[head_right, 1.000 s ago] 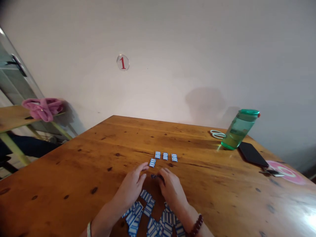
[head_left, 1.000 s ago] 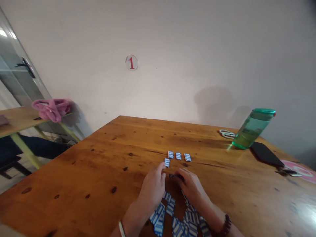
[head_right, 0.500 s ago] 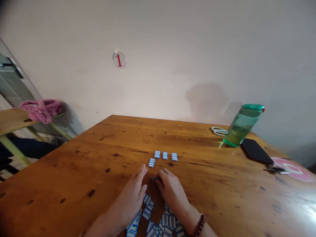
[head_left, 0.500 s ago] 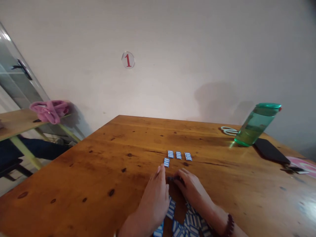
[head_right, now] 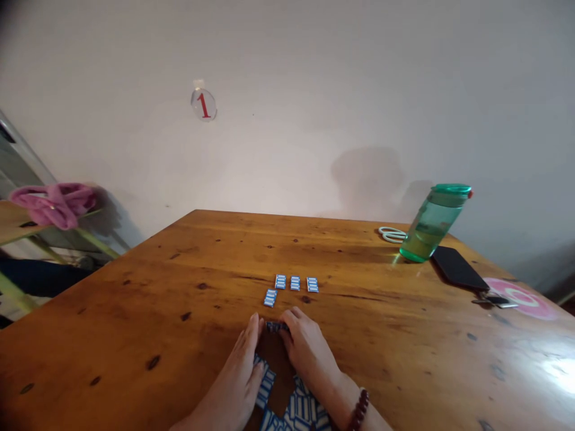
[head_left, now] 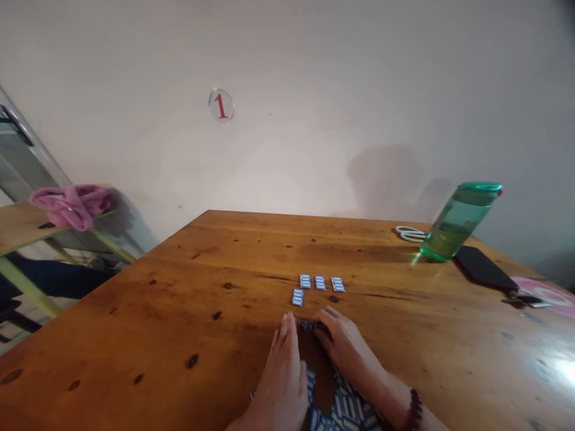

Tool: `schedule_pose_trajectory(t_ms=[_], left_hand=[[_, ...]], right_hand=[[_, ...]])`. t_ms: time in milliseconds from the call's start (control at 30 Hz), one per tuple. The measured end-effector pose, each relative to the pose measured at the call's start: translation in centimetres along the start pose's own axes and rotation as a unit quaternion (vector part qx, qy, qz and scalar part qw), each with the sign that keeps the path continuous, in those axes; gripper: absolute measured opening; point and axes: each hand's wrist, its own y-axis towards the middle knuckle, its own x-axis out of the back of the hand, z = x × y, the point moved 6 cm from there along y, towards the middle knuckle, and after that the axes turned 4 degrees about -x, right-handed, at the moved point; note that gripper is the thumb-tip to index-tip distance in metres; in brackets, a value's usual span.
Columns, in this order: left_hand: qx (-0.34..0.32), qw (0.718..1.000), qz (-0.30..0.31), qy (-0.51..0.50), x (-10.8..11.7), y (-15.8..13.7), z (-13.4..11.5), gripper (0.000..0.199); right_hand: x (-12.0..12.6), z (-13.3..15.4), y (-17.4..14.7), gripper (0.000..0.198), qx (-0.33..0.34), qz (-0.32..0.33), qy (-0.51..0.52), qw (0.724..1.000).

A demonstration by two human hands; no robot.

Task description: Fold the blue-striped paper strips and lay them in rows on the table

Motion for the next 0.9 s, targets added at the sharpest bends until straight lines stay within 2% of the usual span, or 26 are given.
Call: schedule_pose_trajectory(t_ms=[367,600,900], left_hand=[[-0.006,1.000,0.001,-0.018,-0.51,-0.15,-0.22,0.073],[-0.011,1.000,0.012,0.001,-0.70,-0.24,-0.28,0.071],[-0.005,1.000,0.012,-0.021,-0.83,-0.15,-0.15,0.074]], right_hand=[[-0.07,0.10,-0.02,0.018,0.018,-0.009,0.016,1.000],[-0.17,0.06,-0.02,0.016,0.022,-0.014,-0.003,1.000],[-0.13,0.22,-0.01,0.019,0.019,-0.010,-0.008,1.000]])
